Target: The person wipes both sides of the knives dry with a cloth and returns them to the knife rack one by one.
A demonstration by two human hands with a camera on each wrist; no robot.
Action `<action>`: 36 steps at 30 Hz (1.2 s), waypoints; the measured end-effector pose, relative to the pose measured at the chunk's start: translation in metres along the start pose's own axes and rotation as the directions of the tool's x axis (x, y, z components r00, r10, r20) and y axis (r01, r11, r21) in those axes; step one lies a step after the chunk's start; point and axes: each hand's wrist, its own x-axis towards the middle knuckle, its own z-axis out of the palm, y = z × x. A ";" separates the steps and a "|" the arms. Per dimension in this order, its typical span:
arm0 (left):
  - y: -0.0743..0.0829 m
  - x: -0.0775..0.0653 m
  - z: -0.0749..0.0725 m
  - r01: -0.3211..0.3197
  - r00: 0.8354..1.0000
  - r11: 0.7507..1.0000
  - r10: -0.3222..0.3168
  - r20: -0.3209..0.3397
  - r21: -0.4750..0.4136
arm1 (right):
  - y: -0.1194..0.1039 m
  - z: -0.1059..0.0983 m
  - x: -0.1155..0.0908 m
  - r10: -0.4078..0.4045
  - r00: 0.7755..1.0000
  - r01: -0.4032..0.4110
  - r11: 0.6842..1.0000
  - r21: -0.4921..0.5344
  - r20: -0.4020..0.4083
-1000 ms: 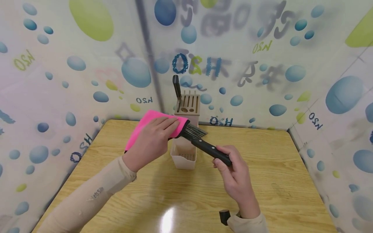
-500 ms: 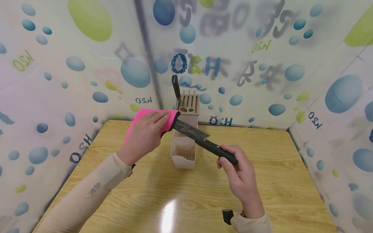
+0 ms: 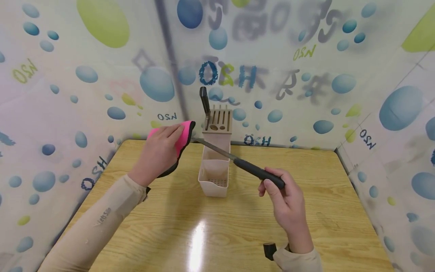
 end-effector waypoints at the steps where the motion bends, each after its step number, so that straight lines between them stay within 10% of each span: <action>1: -0.002 -0.001 0.001 0.009 1.000 1.000 -0.009 0.007 -0.002 | 0.000 -0.001 0.000 -0.002 1.000 0.002 1.000 0.004 -0.003; 16: -0.026 -0.018 0.024 0.131 0.980 0.991 -0.127 0.152 -0.023 | -0.006 -0.005 0.013 0.050 0.991 -0.057 0.997 -0.053 -0.123; 27: -0.034 -0.037 0.052 0.105 0.971 0.994 -0.109 0.211 0.027 | -0.009 -0.008 0.025 0.174 0.946 -0.206 0.974 -0.095 -0.274; 36: -0.036 -0.046 0.073 0.146 0.915 0.988 -0.153 0.372 0.049 | -0.004 -0.014 0.035 0.155 0.951 -0.170 0.985 -0.036 -0.267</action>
